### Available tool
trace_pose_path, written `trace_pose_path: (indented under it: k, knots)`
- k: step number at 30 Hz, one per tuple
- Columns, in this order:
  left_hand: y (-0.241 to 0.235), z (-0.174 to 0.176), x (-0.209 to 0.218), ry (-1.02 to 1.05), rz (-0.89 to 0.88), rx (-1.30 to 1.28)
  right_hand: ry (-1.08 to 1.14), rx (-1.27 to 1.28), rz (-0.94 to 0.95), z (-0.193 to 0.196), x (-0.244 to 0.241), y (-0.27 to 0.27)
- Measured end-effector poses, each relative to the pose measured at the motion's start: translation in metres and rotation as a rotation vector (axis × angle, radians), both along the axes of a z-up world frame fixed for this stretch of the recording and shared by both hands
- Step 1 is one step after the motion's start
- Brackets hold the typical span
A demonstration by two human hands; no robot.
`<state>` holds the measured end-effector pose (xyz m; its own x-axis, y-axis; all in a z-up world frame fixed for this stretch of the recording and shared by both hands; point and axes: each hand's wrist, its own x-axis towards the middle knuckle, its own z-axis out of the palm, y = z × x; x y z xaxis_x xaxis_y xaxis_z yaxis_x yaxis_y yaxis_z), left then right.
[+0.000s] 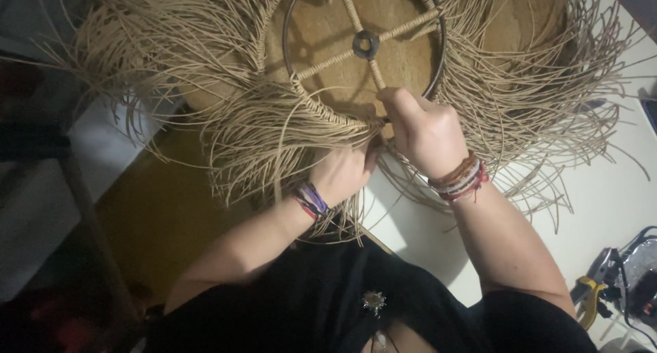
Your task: The person weaves natural fibers around a circular metal frame, repeatedly threading and pulling strands to build up a woven pattern. They then measure a length of fiber with a tape measure and cut it with scissors.
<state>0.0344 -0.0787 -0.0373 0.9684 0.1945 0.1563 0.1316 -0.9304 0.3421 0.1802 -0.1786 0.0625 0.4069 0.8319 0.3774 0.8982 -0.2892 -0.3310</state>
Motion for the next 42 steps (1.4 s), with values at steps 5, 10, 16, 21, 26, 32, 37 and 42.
trace_pose_path:
  k: [5,10,16,21,26,32,37,42]
  knots:
    - [0.009,0.008,0.006,-0.159,-0.059,0.062,-0.161,-0.214,0.047,0.009,-0.004,0.009]
    - [0.001,-0.019,0.013,-0.383,0.048,-0.048,-0.050,-0.343,0.110,0.022,-0.009,0.004]
    - [-0.017,-0.047,-0.018,-0.330,0.059,-0.063,0.946,0.222,-0.173,-0.020,-0.043,-0.054]
    - [-0.028,0.060,-0.026,-0.401,-0.221,-0.275,0.989,0.083,0.183,-0.002,-0.039,-0.054]
    - [0.003,0.094,0.011,-0.263,-0.180,-0.310,0.413,-0.028,0.038,-0.073,-0.029,-0.073]
    - [0.028,0.112,0.063,0.079,-0.020,-0.508,-0.053,0.446,-0.223,-0.066,-0.040,-0.055]
    - [0.066,0.171,0.062,0.199,-0.143,-0.975,0.008,0.290,-0.009,-0.062,-0.029,-0.063]
    - [0.065,0.235,0.051,-0.018,-0.062,-1.603,1.161,0.150,0.282,-0.054,-0.020,-0.062]
